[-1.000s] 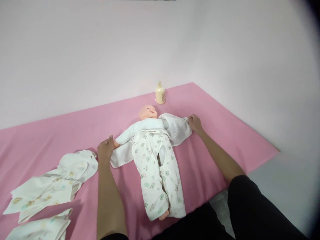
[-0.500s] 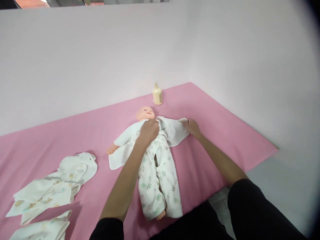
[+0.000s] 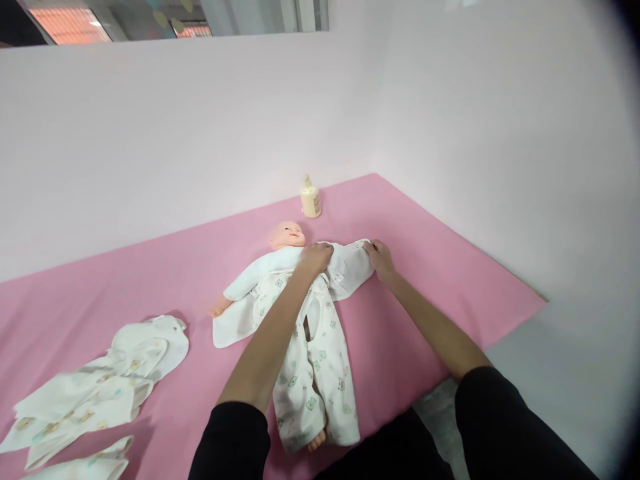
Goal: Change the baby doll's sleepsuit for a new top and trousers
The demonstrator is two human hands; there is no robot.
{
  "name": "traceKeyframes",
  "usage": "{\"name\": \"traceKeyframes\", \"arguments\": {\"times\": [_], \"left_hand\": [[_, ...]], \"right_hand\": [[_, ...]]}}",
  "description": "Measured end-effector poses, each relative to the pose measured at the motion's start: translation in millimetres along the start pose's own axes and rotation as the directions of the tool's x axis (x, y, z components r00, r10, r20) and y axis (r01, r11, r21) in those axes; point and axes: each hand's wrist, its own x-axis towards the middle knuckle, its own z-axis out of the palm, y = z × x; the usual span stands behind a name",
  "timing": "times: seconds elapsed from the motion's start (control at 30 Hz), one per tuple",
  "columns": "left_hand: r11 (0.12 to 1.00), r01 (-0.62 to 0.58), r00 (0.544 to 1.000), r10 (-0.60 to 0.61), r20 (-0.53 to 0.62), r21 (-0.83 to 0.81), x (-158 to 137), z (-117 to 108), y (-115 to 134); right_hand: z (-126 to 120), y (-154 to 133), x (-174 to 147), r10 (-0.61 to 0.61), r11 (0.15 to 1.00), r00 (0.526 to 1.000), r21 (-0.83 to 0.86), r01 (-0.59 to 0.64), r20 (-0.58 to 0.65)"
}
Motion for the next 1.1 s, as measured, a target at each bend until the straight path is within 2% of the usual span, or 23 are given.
{"name": "traceKeyframes", "arguments": {"times": [0.17,0.37,0.53,0.7,0.87,0.97,1.1], "left_hand": [[1.000,0.011,1.000,-0.012,-0.020,-0.024,-4,-1,-6],[0.996,0.045,0.999,-0.046,-0.015,-0.081,-13,-6,-7],[0.997,0.044,0.999,-0.046,-0.024,-0.057,-12,-2,-8],[1.000,0.002,0.998,-0.003,-0.060,-0.026,-5,6,0],[0.996,-0.084,0.994,0.083,-0.074,-0.009,6,11,12],[0.995,-0.101,0.992,0.100,-0.074,-0.013,11,13,13],[0.996,-0.086,0.994,0.085,-0.075,-0.016,13,16,12]], "right_hand": [[-8,6,6,0.015,1.000,0.999,0.017,-0.014,-0.050],[-23,24,22,0.108,0.993,0.985,-0.036,-0.113,-0.132],[-27,18,18,0.110,0.989,0.988,-0.089,-0.119,-0.107],[-14,-1,1,0.013,0.986,0.997,-0.164,-0.001,0.078],[11,-7,-5,-0.147,0.943,0.958,-0.256,0.211,0.248],[17,-2,-3,-0.200,0.914,0.946,-0.298,0.274,0.255],[13,6,-2,-0.228,0.881,0.956,-0.379,0.283,0.183]]}}
